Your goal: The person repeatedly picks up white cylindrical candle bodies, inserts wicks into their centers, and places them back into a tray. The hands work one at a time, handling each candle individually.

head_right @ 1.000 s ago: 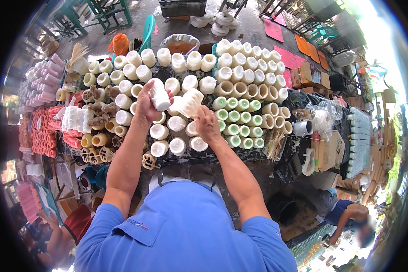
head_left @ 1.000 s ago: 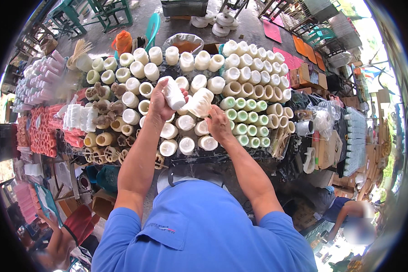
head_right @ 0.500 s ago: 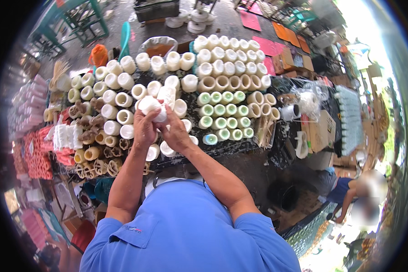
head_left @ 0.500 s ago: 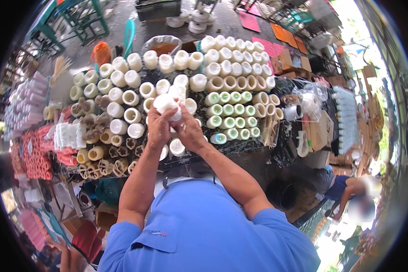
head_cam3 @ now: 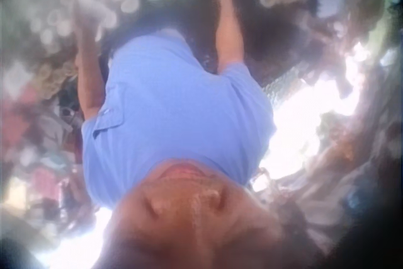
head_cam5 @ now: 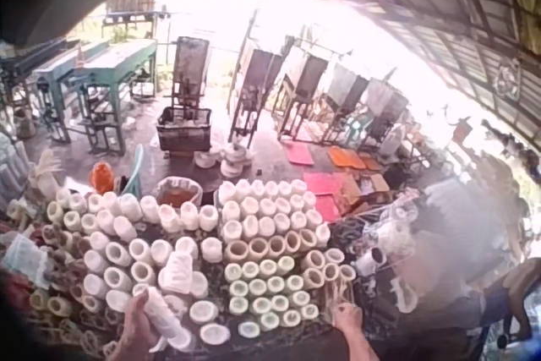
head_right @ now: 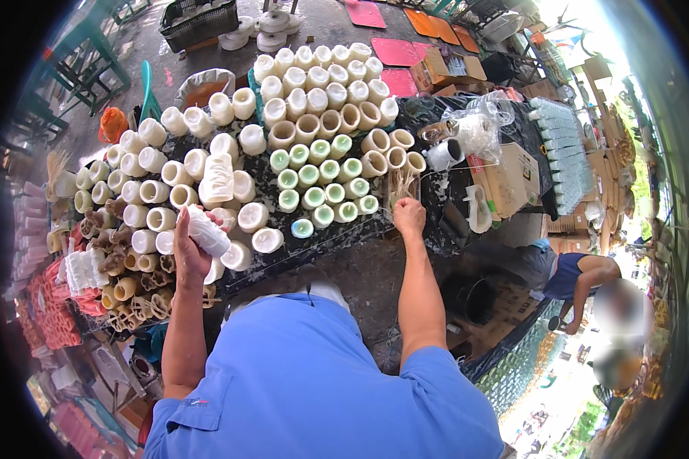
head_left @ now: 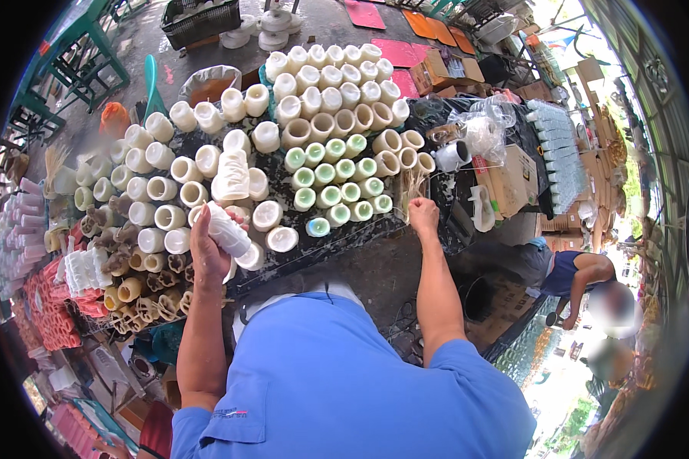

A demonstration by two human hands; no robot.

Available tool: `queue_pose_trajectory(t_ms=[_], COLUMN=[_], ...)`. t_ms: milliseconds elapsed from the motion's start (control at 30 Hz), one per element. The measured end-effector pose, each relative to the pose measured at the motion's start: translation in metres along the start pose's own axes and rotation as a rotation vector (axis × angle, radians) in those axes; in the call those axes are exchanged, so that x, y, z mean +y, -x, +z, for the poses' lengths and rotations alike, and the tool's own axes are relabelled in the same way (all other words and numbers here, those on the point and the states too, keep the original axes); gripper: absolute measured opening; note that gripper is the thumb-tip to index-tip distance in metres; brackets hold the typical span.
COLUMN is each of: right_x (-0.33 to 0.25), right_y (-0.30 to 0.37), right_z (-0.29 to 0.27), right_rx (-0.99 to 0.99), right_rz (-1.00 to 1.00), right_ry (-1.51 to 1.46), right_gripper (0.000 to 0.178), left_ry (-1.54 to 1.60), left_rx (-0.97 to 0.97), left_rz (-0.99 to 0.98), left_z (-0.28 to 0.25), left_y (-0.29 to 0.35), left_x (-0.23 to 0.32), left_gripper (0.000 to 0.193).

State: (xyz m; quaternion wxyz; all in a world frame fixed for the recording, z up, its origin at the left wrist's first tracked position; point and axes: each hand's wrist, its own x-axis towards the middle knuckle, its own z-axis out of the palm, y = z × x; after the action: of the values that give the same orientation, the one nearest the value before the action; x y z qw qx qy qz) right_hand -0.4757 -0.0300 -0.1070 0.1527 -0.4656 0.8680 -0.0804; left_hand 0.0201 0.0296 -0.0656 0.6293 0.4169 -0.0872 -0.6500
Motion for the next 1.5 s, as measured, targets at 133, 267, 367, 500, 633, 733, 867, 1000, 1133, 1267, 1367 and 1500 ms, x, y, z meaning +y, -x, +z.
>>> queue_pose_trajectory(t_ms=[133, 267, 367, 500, 633, 733, 867, 1000, 1133, 1267, 1367, 1500], right_x=[0.053, 0.056, 0.062, 0.075, 0.077, 0.075, 0.077, 0.075, 0.06, 0.03, -0.018, -0.076], right_y=[-0.032, -0.038, -0.048, -0.061, -0.065, -0.059, -0.041, -0.027, -0.013, 0.038, 0.074, 0.11], right_z=[0.025, 0.04, 0.029, 0.015, 0.006, -0.002, -0.012, -0.006, -0.011, -0.04, -0.05, -0.061], right_rx=[-0.09, -0.024, -0.161, -0.522, -0.662, -0.755, -0.887, -0.917, -0.857, -0.887, -1.021, -1.107], right_rz=[0.052, 0.13, 0.086, 0.359, 0.574, 0.608, 0.64, 0.691, 0.761, 0.651, 0.486, 0.212], right_ry=[0.187, 0.223, 0.025, -0.683, -0.925, -0.922, -1.08, -1.176, -1.198, -1.285, -1.428, -1.596], right_gripper=[0.022, 0.023, 0.027, 0.017, 0.017, 0.012, 0.007, 0.007, 0.005, 0.004, 0.005, 0.009], left_ry=[-0.047, -0.16, -0.114, -0.15, -0.19, -0.262, -0.385, -0.48, -0.61, -0.681, -0.736, -0.83], left_rx=[-0.007, -0.018, -0.037, -0.084, -0.118, -0.187, -0.22, -0.302, -0.465, -0.577, -0.618, -0.63], left_rz=[-0.019, 0.009, -0.015, -0.038, -0.091, -0.145, -0.202, -0.221, -0.264, -0.301, -0.249, -0.084], left_z=[0.021, 0.049, 0.069, 0.088, 0.101, 0.108, 0.115, 0.123, 0.138, 0.148, 0.151, 0.149], left_y=[0.004, 0.006, 0.007, 0.005, 0.005, 0.004, 0.004, 0.005, 0.005, 0.008, 0.017, 0.029], left_x=[-0.02, -0.038, -0.048, -0.061, -0.072, -0.081, -0.09, -0.094, -0.097, -0.088, -0.075, -0.053], left_gripper=[0.044, 0.041, 0.037, 0.038, 0.034, 0.038, 0.052, 0.048, 0.037, 0.036, 0.039, 0.047])
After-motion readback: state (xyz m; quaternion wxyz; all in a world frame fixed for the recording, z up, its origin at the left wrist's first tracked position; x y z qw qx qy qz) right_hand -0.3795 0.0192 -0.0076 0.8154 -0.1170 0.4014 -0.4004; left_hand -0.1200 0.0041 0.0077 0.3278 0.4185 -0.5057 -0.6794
